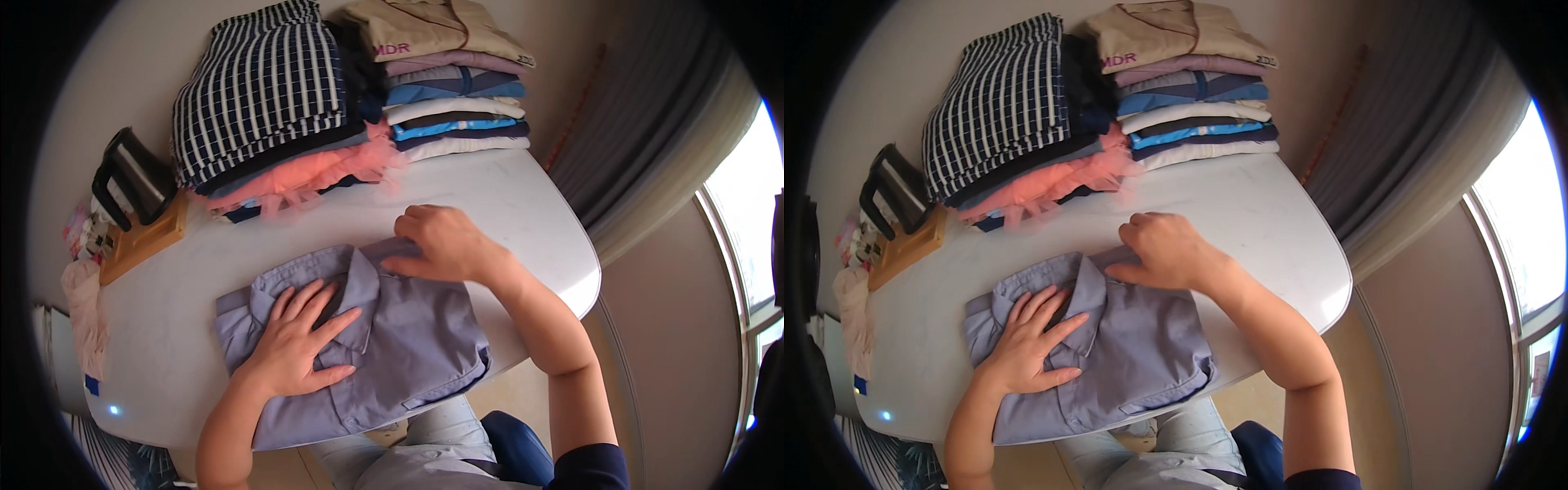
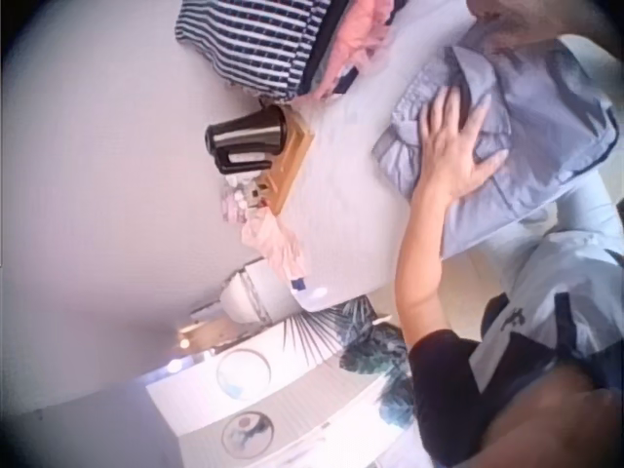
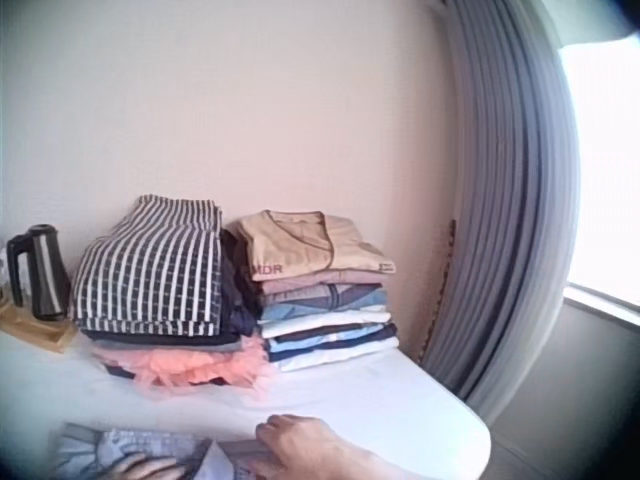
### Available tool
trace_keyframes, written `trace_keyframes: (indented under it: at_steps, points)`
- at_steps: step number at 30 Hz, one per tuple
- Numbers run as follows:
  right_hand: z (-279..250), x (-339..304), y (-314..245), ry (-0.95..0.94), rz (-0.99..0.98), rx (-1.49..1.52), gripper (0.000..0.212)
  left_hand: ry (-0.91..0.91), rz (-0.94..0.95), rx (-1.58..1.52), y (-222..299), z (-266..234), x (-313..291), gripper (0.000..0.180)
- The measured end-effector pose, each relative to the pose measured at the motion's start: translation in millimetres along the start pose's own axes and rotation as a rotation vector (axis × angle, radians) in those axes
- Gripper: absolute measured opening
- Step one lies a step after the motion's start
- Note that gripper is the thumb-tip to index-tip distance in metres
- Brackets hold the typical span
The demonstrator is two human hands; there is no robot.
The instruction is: The person folds a light purple button-up shirt on a white table. They button the front placket, smooth the fabric, fold the sleeves inward, fold the sides, and then fold the shirt into a compact rectangle.
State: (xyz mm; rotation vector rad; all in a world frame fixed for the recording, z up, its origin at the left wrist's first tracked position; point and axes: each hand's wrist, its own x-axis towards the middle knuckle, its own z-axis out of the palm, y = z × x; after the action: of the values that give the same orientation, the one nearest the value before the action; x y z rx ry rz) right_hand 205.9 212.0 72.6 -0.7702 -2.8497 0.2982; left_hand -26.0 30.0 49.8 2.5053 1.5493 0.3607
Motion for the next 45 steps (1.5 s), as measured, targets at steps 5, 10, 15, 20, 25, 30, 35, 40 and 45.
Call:
trace_keyframes:
  at_steps: [5,10,15,20,25,30,35,40,45]
  points:
    - [-16.6,-7.6,16.8,-0.307,0.164,0.112,0.043,-0.038,-0.015,-0.035,0.3,0.4,1.6,0.073]
    - [-17.8,-10.6,35.8,-0.484,0.155,0.820,0.037,0.161,0.095,-0.066,-6.1,-1.1,0.1,0.077]
    - [-9.5,-6.2,44.9,-0.542,0.290,0.596,0.035,-0.067,0.092,-0.004,0.5,2.5,2.3,0.080]
    - [-1.5,-4.3,51.3,-0.431,0.233,0.569,0.032,0.164,0.100,-0.120,1.8,3.6,3.6,0.066]
    - [7.3,-2.7,58.8,-0.377,0.171,0.614,0.031,0.313,0.166,-0.193,19.5,-5.0,13.9,0.049]
    - [13.0,-6.3,65.7,-0.347,0.162,0.649,0.029,-0.009,0.336,-0.225,77.8,-10.7,62.5,0.060]
    - [14.3,-0.3,55.7,-0.192,0.049,0.648,0.026,-0.148,0.382,-0.076,93.9,41.6,77.3,0.078]
    - [20.6,-2.1,60.5,-0.146,0.040,0.633,0.025,-0.176,0.362,-0.075,93.8,56.6,78.6,0.081]
    - [19.5,-0.1,60.6,-0.178,0.080,0.625,0.027,-0.083,0.294,-0.154,96.7,51.8,73.3,0.082]
